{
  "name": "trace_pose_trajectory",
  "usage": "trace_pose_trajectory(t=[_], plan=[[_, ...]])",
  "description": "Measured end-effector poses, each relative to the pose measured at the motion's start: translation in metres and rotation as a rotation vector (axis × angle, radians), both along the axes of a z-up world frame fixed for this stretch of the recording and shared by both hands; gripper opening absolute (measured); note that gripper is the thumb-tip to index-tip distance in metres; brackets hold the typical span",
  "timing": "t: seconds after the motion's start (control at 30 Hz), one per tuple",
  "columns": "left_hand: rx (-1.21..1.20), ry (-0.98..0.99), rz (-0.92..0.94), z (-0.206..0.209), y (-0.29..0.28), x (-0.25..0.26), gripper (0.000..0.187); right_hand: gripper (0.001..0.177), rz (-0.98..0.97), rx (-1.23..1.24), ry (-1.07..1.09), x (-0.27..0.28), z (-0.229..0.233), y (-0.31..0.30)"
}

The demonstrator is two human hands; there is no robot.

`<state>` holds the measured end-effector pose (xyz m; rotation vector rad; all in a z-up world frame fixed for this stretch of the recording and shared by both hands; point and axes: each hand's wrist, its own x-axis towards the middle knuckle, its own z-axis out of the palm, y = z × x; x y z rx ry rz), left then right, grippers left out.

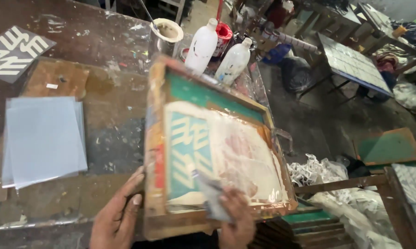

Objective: The person performs screen printing by placing a sheet of paper under a screen, applying white ink with a squeegee, and peeling the printed paper off. This process is repeated multiple times on a cluttered workbench.

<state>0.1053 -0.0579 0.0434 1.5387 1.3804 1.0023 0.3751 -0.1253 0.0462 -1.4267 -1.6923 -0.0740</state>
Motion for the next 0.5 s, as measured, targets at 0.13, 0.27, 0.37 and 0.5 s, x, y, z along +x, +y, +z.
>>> trace_pose_trajectory(t=[0.13, 0.27, 0.37, 0.5], plan=[[0.137, -0.738, -0.026, 0.023, 0.006, 0.057, 0.046, 0.041, -0.141, 0.169, 0.006, 0.007, 0.050, 0.008], [-0.245, -1.056, -0.003, -0.061, 0.010, 0.120, 0.035, 0.029, -0.171, 0.266, 0.022, 0.023, 0.056, 0.004], [-0.060, -0.803, 0.009, -0.064, 0.016, 0.114, 0.022, 0.037, -0.025, 0.133, -0.246, 0.111, 0.024, -0.010], [0.205, -0.617, -0.006, 0.035, 0.019, 0.098, 0.025, 0.035, -0.008, 0.160, -0.187, 0.138, -0.008, -0.010]])
